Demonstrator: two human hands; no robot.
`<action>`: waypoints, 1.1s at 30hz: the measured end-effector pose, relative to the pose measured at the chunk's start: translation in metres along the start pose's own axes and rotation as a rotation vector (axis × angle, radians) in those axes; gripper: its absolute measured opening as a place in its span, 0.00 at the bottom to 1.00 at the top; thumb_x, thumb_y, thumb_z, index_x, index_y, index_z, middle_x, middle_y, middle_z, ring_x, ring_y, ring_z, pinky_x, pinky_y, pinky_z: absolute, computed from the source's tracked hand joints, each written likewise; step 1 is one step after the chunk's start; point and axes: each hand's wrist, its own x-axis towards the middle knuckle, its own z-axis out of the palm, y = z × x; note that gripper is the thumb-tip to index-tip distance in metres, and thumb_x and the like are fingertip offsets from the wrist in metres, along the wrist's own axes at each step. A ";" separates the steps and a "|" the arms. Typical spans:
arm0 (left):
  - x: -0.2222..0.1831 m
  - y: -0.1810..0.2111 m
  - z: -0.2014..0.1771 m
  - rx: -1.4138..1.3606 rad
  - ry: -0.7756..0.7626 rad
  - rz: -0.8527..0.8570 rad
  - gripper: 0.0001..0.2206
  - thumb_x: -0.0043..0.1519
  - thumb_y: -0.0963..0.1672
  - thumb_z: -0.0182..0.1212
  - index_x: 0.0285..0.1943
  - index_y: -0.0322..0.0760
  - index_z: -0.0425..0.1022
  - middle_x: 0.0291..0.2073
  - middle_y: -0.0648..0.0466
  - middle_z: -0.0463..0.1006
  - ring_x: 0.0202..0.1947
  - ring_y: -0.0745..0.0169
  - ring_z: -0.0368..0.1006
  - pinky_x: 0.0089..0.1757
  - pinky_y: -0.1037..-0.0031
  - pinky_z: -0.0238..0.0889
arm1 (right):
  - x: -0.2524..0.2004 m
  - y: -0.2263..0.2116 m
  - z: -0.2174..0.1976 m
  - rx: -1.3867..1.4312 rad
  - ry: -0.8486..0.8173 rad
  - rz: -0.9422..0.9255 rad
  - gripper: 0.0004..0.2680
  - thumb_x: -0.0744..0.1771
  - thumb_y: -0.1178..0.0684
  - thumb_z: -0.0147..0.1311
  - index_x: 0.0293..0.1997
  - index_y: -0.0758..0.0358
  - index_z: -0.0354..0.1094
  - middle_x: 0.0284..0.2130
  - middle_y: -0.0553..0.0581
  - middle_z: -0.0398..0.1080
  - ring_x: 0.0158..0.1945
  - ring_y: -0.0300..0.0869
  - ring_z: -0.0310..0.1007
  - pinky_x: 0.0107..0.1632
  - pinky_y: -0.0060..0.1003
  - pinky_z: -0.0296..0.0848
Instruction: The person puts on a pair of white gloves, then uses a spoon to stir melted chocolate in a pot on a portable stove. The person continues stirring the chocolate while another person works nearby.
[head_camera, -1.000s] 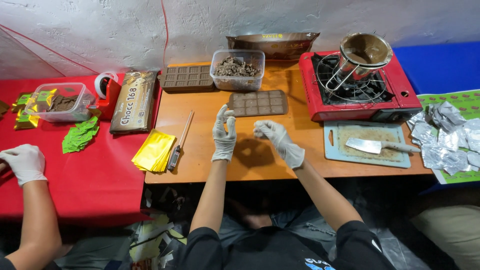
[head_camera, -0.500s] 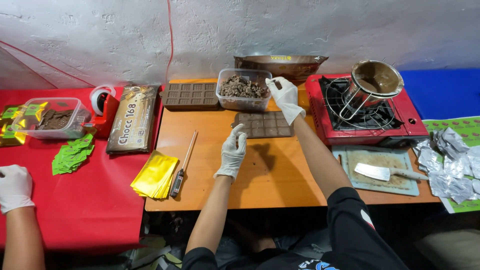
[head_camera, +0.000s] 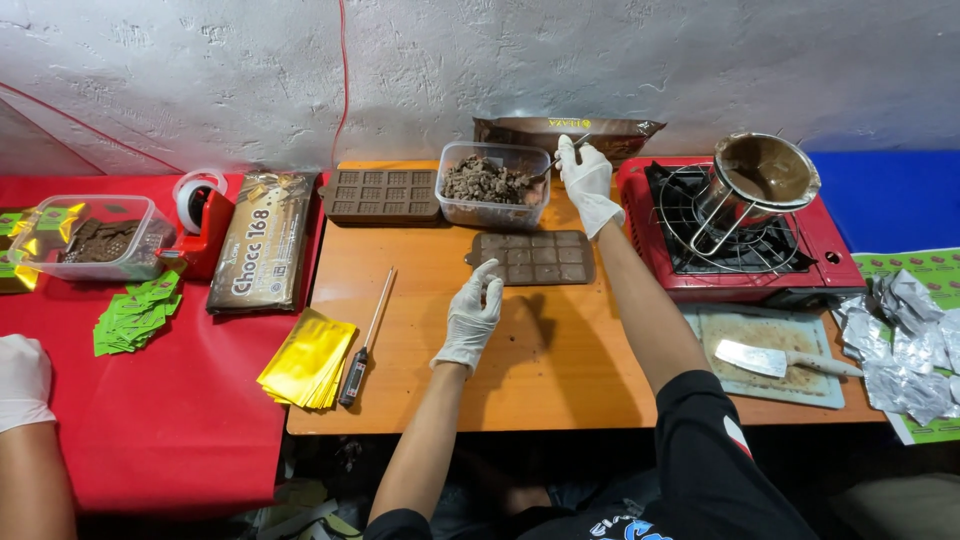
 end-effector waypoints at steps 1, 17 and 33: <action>0.000 0.002 -0.001 -0.004 -0.003 0.003 0.18 0.65 0.46 0.59 0.66 0.56 0.74 0.40 0.55 0.82 0.36 0.57 0.78 0.39 0.66 0.77 | -0.002 0.000 -0.003 0.060 0.004 0.010 0.14 0.69 0.37 0.52 0.31 0.53 0.76 0.21 0.47 0.76 0.23 0.35 0.76 0.32 0.31 0.74; 0.000 0.005 0.000 -0.011 0.036 -0.025 0.16 0.66 0.46 0.58 0.63 0.55 0.75 0.38 0.54 0.82 0.34 0.55 0.79 0.40 0.65 0.76 | -0.041 0.001 -0.014 0.697 0.077 0.299 0.15 0.69 0.40 0.51 0.38 0.64 0.74 0.24 0.54 0.77 0.22 0.37 0.78 0.28 0.27 0.77; -0.001 0.007 -0.006 0.004 -0.020 -0.071 0.16 0.66 0.48 0.57 0.64 0.60 0.74 0.40 0.55 0.83 0.37 0.56 0.81 0.43 0.63 0.76 | -0.054 -0.019 -0.027 0.851 0.135 0.333 0.17 0.68 0.36 0.52 0.37 0.61 0.75 0.25 0.55 0.79 0.24 0.42 0.80 0.28 0.29 0.79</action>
